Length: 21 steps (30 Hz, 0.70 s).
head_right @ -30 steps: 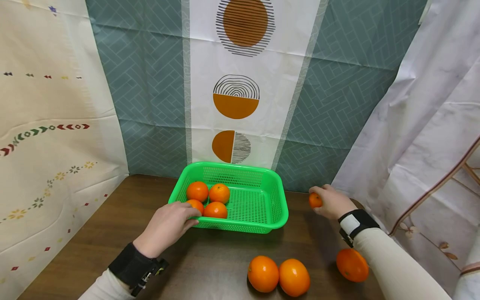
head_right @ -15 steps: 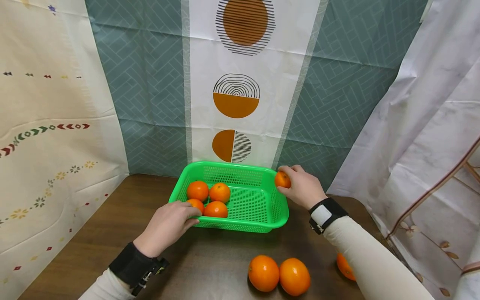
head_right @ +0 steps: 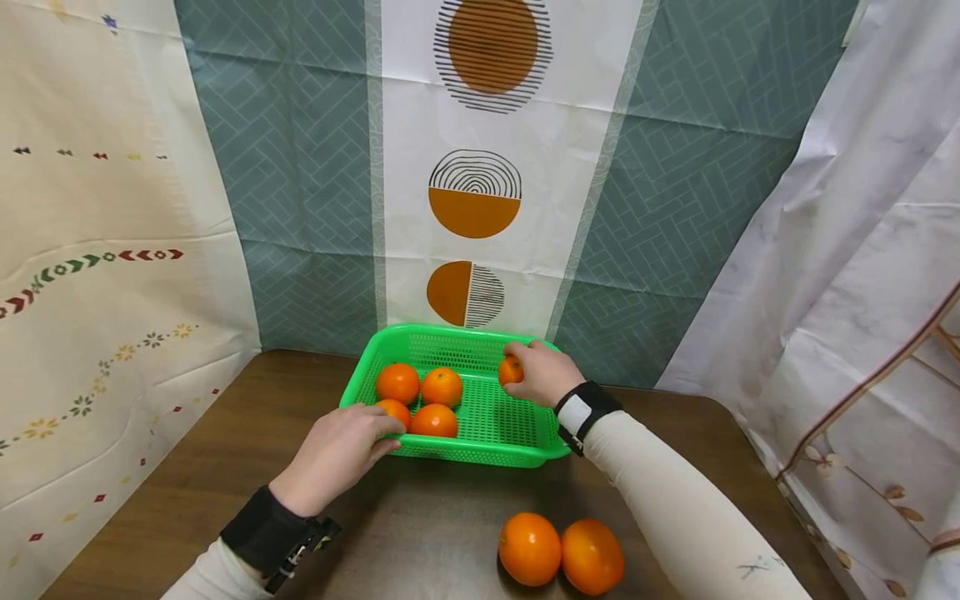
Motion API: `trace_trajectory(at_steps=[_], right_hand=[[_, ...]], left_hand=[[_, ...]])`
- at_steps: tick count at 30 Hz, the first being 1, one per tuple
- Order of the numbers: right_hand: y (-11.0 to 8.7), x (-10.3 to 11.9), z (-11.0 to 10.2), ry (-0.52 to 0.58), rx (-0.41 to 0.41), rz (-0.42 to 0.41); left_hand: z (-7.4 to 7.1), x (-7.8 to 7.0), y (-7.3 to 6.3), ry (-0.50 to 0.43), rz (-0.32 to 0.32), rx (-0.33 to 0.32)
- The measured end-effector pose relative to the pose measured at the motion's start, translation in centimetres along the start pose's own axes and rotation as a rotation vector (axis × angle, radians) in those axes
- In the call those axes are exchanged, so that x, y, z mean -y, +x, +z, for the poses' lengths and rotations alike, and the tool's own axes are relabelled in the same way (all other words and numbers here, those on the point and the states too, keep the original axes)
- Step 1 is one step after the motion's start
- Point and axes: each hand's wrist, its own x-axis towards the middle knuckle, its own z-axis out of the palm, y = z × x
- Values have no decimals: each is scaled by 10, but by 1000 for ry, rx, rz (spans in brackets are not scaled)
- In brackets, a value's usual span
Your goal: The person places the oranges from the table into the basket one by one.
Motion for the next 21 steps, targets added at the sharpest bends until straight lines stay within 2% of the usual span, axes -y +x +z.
trace_trajectory(at_steps=[6, 13, 21], right_hand=[[16, 14, 10, 47, 110, -7], [31, 14, 24, 45, 196, 12], [45, 6, 40, 24, 224, -12]], left_hand=[[0, 1, 0, 1, -5, 1], [2, 1, 1, 6, -6, 4], [2, 2, 1, 7, -3, 1]])
